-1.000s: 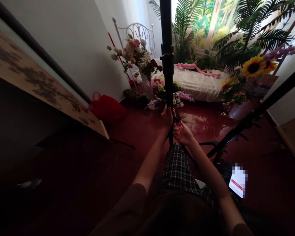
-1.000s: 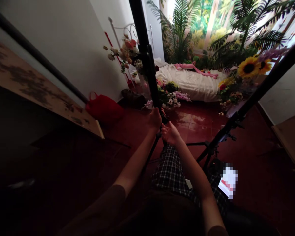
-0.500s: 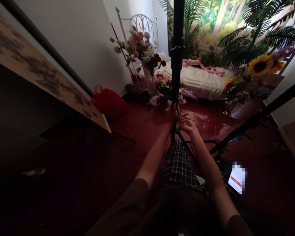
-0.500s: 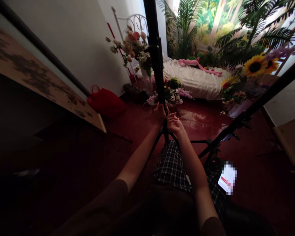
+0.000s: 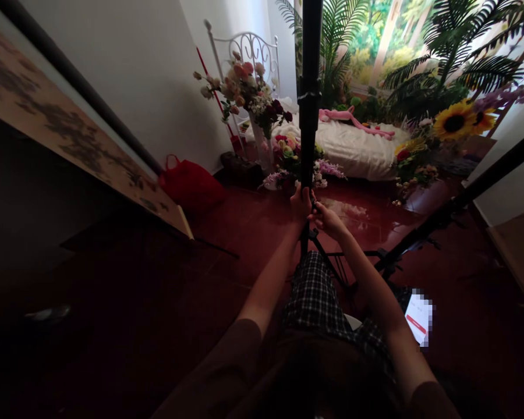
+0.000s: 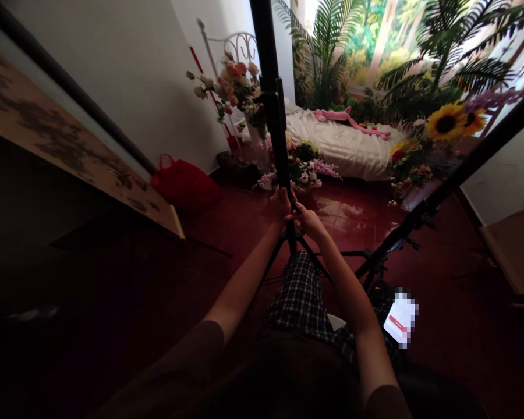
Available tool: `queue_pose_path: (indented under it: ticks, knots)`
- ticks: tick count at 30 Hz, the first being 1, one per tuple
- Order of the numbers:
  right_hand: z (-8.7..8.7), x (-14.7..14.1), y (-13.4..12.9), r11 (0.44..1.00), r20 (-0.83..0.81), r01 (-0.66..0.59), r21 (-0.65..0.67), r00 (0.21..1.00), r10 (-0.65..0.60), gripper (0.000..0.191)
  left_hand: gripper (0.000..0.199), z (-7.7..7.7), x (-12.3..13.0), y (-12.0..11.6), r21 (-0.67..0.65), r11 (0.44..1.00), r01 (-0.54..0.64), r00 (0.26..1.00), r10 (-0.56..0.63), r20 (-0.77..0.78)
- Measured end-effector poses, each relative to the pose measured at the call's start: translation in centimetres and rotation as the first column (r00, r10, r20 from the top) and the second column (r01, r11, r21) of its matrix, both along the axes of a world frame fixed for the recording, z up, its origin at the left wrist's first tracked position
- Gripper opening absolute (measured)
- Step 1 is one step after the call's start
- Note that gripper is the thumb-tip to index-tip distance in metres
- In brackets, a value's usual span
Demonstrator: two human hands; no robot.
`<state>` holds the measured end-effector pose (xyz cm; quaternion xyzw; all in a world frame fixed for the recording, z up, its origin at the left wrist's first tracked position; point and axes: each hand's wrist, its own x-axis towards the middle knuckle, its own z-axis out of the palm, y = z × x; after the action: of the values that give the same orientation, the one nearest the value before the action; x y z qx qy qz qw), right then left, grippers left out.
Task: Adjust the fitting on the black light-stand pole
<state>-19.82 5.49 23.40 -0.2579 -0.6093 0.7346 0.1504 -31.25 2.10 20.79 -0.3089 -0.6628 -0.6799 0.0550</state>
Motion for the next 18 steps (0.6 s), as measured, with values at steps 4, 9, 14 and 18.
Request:
queue_pose_path:
  ticks: [4,9,14,18]
  knots:
    - [1.1,1.5,-0.1,0.618,0.299,-0.127,0.776,0.937,-0.182,0.018,0.043,0.3,0.4,-0.7,-0.028,0.999,0.026,1.0,-0.026,-0.002]
    - [5.5,1.5,0.9,0.363,0.086,-0.022,0.931,0.983,-0.161,0.041,0.043,0.7,0.9,-0.9,0.008,0.999,0.034,0.998,-0.035,0.05]
    - [11.7,-2.1,2.2,0.114,-0.177,0.183,0.976,0.982,-0.063,0.069,0.055,1.1,1.3,-0.8,0.053,0.995,0.079,0.988,-0.085,0.128]
    - [11.9,-4.1,2.1,0.087,0.068,-0.068,0.994,0.998,-0.001,0.081,0.074,1.7,1.3,-0.5,0.065,0.996,0.057,0.965,-0.072,0.251]
